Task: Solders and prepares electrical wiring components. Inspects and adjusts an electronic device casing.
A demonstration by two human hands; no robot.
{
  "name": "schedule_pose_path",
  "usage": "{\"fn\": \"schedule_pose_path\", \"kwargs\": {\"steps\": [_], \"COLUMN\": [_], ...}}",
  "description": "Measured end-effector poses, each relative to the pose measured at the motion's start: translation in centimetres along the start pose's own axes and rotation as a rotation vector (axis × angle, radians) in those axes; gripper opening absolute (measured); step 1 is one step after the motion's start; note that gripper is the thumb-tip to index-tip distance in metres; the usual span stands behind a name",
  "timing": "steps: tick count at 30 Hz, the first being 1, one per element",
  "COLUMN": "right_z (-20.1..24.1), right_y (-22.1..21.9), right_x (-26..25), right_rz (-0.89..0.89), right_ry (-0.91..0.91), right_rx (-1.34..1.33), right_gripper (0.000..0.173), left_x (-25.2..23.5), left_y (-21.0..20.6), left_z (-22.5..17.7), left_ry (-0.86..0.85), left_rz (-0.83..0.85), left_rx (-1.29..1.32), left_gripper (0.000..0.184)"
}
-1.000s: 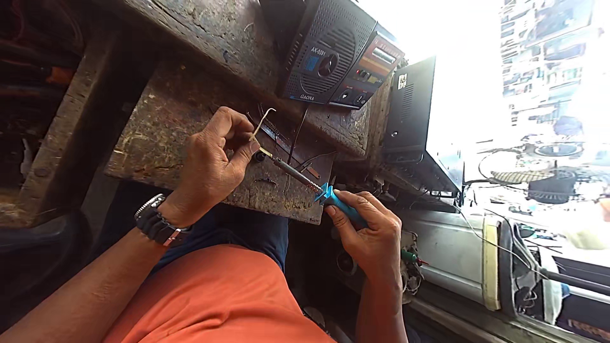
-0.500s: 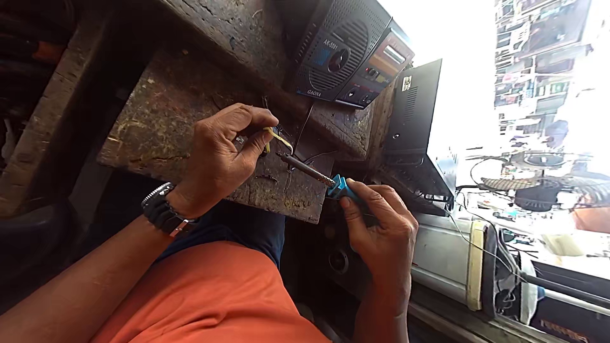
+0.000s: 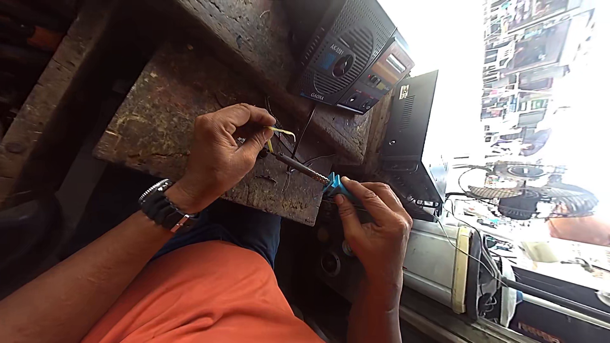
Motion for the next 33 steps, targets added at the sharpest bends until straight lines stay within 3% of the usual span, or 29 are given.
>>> {"fn": "schedule_pose_path", "kwargs": {"steps": [33], "right_z": [0.22], "right_y": [-0.02], "right_x": [-0.15], "right_rz": [-0.008], "right_ry": [0.001], "right_rx": [-0.002], "right_gripper": [0.024], "left_x": [0.11], "left_y": [0.00], "left_z": [0.02], "left_ry": [-0.068], "left_rz": [-0.015], "left_rx": [-0.008], "left_gripper": [0.013]}}
Point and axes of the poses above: each hand's wrist, its own x-axis away from the middle knuckle, its own y-axis out of the back of the hand, z = x × y, the point moved 5 cm from there along -x, towards the middle knuckle, and after that the axes turned 2 degrees about x, right-handed, at the moved point
